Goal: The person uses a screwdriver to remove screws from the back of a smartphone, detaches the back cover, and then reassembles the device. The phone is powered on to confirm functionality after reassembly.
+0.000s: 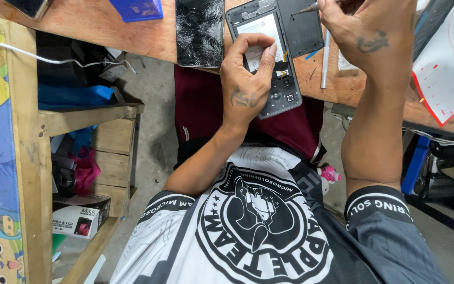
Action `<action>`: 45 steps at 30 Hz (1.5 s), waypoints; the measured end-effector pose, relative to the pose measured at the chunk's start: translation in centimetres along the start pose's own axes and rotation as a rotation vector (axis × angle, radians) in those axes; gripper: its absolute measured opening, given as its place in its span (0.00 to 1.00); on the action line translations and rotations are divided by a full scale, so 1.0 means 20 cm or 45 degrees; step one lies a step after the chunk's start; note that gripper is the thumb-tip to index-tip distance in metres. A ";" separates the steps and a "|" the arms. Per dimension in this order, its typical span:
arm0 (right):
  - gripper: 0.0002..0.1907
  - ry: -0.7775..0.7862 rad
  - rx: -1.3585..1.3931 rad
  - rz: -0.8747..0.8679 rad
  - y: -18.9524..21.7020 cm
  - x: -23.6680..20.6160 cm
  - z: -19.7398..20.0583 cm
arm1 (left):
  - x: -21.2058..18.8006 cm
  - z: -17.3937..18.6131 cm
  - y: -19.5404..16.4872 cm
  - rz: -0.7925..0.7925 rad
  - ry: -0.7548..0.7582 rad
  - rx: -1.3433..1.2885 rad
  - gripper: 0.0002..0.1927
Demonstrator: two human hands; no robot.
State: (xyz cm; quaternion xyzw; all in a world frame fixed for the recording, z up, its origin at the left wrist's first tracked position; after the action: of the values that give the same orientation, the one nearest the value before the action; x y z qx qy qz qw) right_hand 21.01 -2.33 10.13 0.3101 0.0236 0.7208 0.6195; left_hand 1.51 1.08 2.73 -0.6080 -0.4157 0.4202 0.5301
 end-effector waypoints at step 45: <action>0.08 -0.224 -0.290 -0.222 -0.20 -0.24 0.12 | 0.00 0.00 0.01 0.017 0.041 0.045 0.04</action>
State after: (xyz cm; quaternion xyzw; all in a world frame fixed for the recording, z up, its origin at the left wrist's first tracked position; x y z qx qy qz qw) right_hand 25.91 -6.55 8.49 0.2967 -0.0857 0.6324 0.7104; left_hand 1.61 1.14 2.56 -0.6081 -0.3954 0.4211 0.5446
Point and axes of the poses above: each hand's wrist, its own x-axis towards the middle knuckle, its own z-axis out of the back of the hand, y = z × x, the point moved 3 cm from there along x, towards the middle knuckle, and after that the axes turned 7 degrees about z, right-handed, at the moved point
